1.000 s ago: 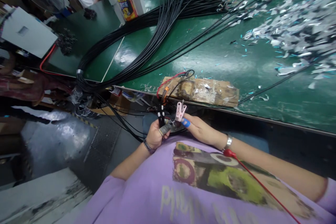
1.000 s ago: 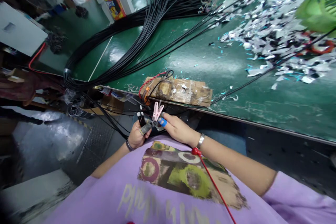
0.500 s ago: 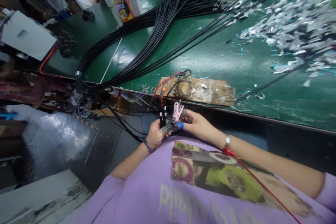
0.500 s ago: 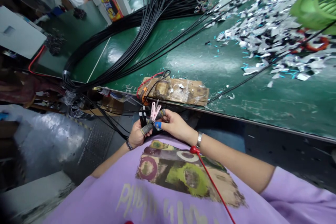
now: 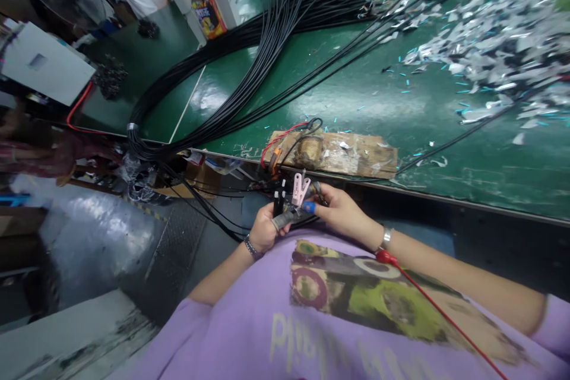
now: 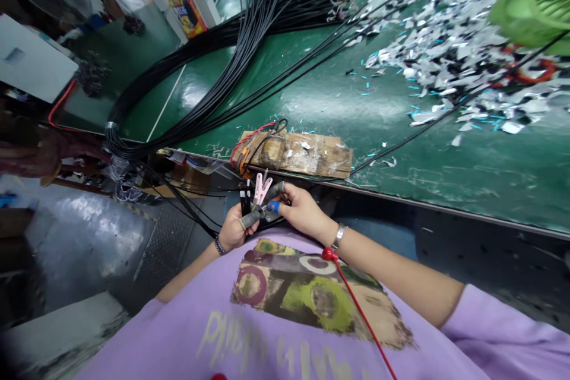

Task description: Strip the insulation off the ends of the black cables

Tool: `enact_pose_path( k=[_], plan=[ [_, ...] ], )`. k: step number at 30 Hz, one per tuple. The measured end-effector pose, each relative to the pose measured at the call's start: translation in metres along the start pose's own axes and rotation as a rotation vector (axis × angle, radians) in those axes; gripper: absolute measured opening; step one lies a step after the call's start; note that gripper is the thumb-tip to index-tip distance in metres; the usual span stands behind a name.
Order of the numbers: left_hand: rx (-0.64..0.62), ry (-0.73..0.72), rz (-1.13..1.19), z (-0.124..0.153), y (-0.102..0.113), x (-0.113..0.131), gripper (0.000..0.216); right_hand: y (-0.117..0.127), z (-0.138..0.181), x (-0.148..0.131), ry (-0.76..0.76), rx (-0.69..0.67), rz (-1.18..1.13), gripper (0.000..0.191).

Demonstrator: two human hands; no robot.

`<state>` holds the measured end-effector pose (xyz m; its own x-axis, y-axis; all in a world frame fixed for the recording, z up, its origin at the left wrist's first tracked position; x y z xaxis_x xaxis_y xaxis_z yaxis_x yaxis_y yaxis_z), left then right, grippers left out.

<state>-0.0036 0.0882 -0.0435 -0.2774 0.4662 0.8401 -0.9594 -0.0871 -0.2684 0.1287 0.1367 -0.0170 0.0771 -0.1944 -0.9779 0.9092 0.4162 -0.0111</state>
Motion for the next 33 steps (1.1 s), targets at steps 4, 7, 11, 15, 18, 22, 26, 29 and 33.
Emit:
enact_pose_path(
  k=[4,7,11,15,18,22,26,29,33],
  plan=[
    [0.023,-0.005,0.010,0.000,0.003,-0.001,0.048,-0.002,0.003,-0.001,-0.002,-0.055,0.023,0.025],
    [0.016,-0.007,0.018,0.000,0.002,-0.001,0.048,-0.008,0.005,-0.003,-0.017,-0.120,0.000,0.030],
    [0.005,-0.007,0.016,0.001,0.000,0.001,0.050,-0.011,0.004,-0.003,-0.030,-0.118,-0.010,0.028],
    [-0.054,0.009,0.041,0.001,-0.002,-0.004,0.049,-0.012,0.003,-0.004,0.008,-0.103,0.030,0.024],
    [-0.123,0.050,0.083,0.001,-0.003,-0.010,0.048,-0.012,0.004,-0.009,0.079,-0.079,0.155,0.019],
    [-0.175,0.115,0.208,0.001,-0.003,-0.015,0.043,-0.012,0.006,-0.021,0.239,-0.044,0.413,0.018],
    [-0.238,0.169,0.435,0.001,-0.002,-0.011,0.035,-0.016,0.009,-0.026,0.379,-0.109,0.713,0.016],
    [-0.229,0.219,0.535,0.001,0.004,-0.012,0.031,-0.022,0.011,-0.025,0.474,-0.160,0.945,0.016],
    [-0.222,0.281,0.559,0.001,0.009,-0.020,0.041,-0.034,0.012,-0.029,0.683,-0.146,1.092,0.024]
  ],
)
Point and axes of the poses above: each hand's wrist, its own z-axis away from the middle knuckle, its own y-axis out of the back of the hand, x = y × z, the point moved 7 cm from there along -z, towards the middle knuckle, and after that the axes turned 6 degrees about z, right-handed, at the moved point
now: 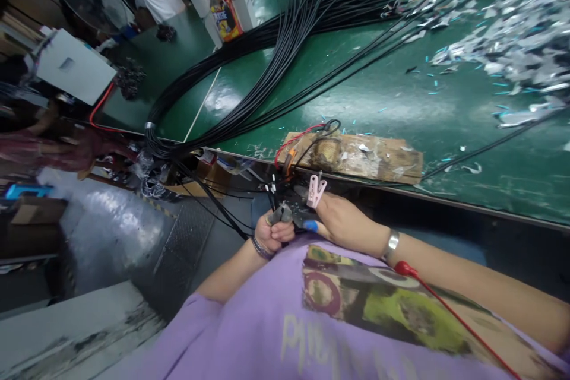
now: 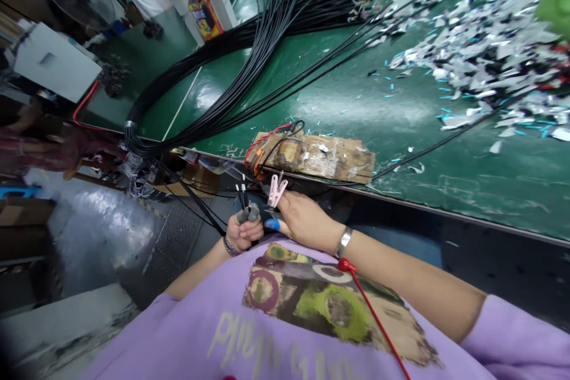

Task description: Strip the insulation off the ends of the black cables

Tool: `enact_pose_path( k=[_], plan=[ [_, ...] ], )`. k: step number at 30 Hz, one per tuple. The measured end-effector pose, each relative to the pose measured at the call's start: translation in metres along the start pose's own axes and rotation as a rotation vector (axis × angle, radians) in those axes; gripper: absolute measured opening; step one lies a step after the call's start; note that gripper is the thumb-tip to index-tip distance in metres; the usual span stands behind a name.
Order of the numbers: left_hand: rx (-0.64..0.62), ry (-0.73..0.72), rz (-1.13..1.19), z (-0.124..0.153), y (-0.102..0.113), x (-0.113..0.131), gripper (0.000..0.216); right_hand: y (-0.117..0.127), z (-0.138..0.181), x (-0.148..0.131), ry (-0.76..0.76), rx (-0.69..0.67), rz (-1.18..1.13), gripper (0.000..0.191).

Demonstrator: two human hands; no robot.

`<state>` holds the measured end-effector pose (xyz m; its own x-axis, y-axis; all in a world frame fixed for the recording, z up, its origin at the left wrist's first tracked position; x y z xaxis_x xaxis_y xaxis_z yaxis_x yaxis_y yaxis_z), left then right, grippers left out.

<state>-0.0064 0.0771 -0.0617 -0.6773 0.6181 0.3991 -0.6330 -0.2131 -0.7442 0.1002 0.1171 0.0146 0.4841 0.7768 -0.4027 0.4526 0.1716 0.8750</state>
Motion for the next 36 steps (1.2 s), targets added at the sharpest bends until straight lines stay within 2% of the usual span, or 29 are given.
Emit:
enact_pose_path(
  k=[4,10,18,25,36],
  plan=[
    [-0.018,0.041,-0.010,-0.004,0.005,-0.005,0.048,0.003,-0.004,-0.005,0.093,0.128,0.043,0.027],
    [-0.055,0.103,-0.033,-0.010,0.006,-0.011,0.050,0.005,-0.005,-0.002,0.102,0.198,0.044,0.035],
    [-0.046,0.134,-0.064,-0.011,0.005,-0.012,0.051,0.001,-0.005,0.001,0.095,0.155,0.056,0.034],
    [-0.099,0.138,-0.059,-0.011,0.002,-0.012,0.050,0.005,-0.006,-0.002,0.133,0.198,0.072,0.035],
    [-0.036,0.148,-0.071,-0.013,0.011,-0.014,0.048,0.007,-0.007,-0.004,0.153,0.211,0.040,0.034]
  ],
)
Point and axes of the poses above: each hand's wrist, its own z-axis away from the middle knuckle, its own y-axis out of the back of the hand, x = y × z, the point moved 7 cm from there along -z, towards the middle knuckle, and after that the axes turned 6 degrees about z, right-handed, at the moved point
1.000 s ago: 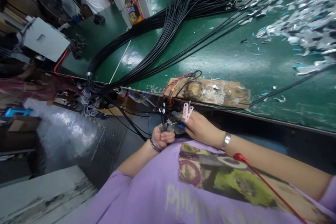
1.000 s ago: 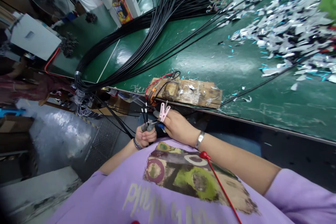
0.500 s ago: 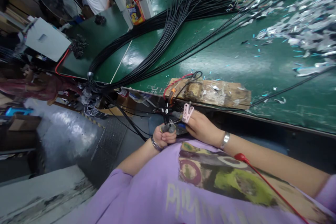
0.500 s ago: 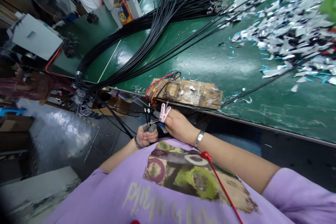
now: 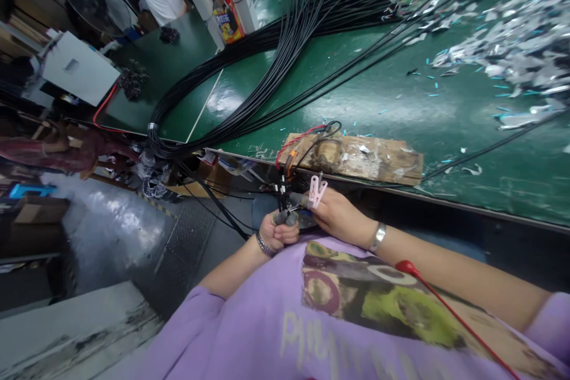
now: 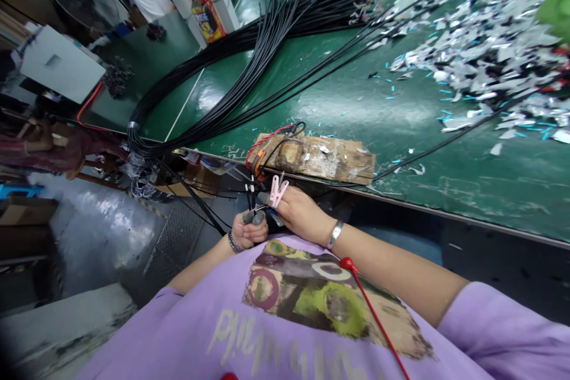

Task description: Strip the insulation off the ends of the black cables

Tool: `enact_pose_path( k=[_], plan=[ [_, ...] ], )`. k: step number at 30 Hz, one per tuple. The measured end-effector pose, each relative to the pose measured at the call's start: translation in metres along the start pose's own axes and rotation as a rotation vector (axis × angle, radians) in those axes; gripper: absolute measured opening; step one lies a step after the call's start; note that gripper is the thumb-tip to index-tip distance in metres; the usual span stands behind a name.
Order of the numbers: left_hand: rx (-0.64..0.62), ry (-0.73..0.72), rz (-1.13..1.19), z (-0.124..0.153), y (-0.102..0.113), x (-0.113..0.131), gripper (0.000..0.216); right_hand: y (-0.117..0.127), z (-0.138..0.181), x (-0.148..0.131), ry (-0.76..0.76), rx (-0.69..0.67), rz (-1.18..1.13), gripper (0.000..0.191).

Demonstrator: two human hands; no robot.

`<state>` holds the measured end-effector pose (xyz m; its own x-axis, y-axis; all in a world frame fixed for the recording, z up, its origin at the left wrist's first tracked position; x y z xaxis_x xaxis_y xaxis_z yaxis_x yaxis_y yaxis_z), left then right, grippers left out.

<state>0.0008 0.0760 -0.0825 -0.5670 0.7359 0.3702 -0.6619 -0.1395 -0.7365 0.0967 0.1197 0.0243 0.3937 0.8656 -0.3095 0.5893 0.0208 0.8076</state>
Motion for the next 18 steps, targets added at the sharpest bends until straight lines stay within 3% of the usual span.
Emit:
enact_pose_path(
  k=[5,11,18],
  plan=[
    [0.007,0.003,-0.014,0.001,-0.003,0.000,0.050,0.002,-0.001,-0.002,0.037,0.024,0.016,0.037],
    [-0.091,-0.016,-0.012,0.002,-0.013,0.002,0.047,-0.001,0.001,0.000,0.058,0.019,0.025,0.040],
    [-0.111,-0.007,-0.022,0.004,-0.016,0.002,0.045,0.005,0.003,0.000,0.070,0.114,0.019,0.035]
  ],
)
Point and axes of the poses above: each hand's wrist, its own z-axis away from the middle knuckle, its own y-axis out of the back of the hand, x = y × z, the point moved 7 cm from there along -z, towards the middle knuckle, and after that the axes turned 6 degrees about z, right-handed, at the moved point
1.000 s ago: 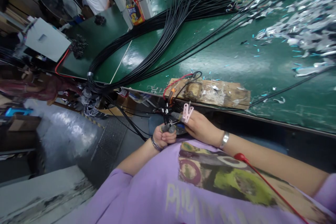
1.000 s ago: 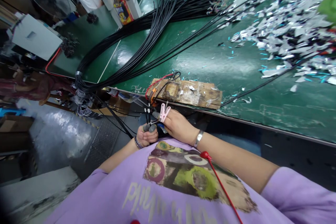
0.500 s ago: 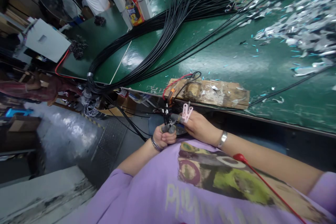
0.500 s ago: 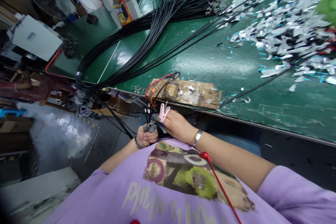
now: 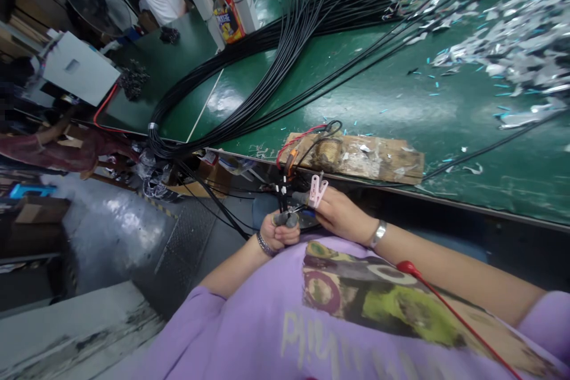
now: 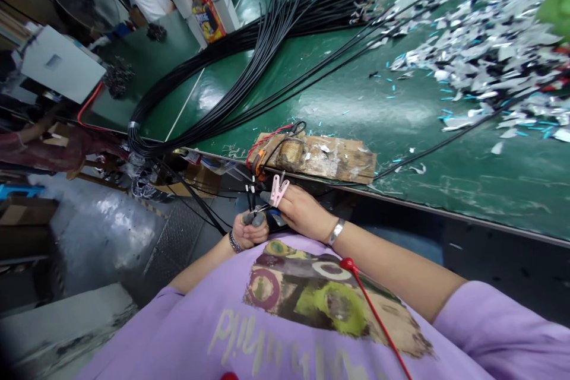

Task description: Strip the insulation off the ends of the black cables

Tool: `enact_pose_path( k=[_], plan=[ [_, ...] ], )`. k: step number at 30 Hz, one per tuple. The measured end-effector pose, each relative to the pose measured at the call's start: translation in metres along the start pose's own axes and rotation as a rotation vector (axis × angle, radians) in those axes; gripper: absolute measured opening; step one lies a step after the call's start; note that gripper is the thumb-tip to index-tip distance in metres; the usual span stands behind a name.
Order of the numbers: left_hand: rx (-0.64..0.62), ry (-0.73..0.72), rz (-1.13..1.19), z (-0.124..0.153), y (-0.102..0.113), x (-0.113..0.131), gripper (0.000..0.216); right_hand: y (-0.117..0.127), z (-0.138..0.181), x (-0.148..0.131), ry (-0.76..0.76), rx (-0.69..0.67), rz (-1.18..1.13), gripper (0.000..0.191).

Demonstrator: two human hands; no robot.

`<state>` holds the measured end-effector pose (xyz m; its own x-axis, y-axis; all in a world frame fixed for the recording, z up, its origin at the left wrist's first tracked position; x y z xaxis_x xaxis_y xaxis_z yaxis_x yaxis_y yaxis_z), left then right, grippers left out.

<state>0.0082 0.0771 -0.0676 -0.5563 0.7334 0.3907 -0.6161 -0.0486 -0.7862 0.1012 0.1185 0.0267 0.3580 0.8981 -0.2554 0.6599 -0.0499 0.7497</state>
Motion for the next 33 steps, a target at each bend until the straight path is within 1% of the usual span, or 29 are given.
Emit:
enact_pose_path(
  k=[7,14,17,21,25,33],
  plan=[
    [-0.059,0.017,0.025,-0.0010,-0.0004,-0.0018,0.046,-0.0024,-0.0014,-0.0024,0.023,-0.022,0.003,0.029],
    [-0.017,0.022,0.032,-0.0010,0.0003,-0.0028,0.047,-0.0060,0.0002,-0.0008,0.015,-0.071,-0.044,0.039],
    [-0.013,0.014,0.030,-0.0016,0.0013,-0.0023,0.047,-0.0058,0.0010,-0.0006,0.008,-0.086,-0.038,0.037],
    [-0.007,0.005,0.020,-0.0027,0.0043,-0.0016,0.046,-0.0028,0.0015,-0.0025,0.022,-0.067,-0.012,0.031],
    [0.003,0.009,0.013,-0.0029,0.0052,-0.0015,0.044,-0.0028,0.0010,-0.0024,0.011,-0.064,0.005,0.032],
    [-0.018,0.005,-0.001,-0.0019,-0.0009,-0.0003,0.045,-0.0043,-0.0004,-0.0010,-0.001,-0.078,0.022,0.032]
  ],
)
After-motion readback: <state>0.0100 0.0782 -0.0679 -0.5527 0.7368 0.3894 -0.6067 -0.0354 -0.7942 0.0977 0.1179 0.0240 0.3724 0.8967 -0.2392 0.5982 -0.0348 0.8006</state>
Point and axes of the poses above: each hand's wrist, its own z-axis away from the middle knuckle, its own y-axis out of the back of the hand, x = y × z, the point moved 7 cm from there along -z, towards the middle knuckle, and after that the axes turned 6 degrees about z, right-handed, at the moved point
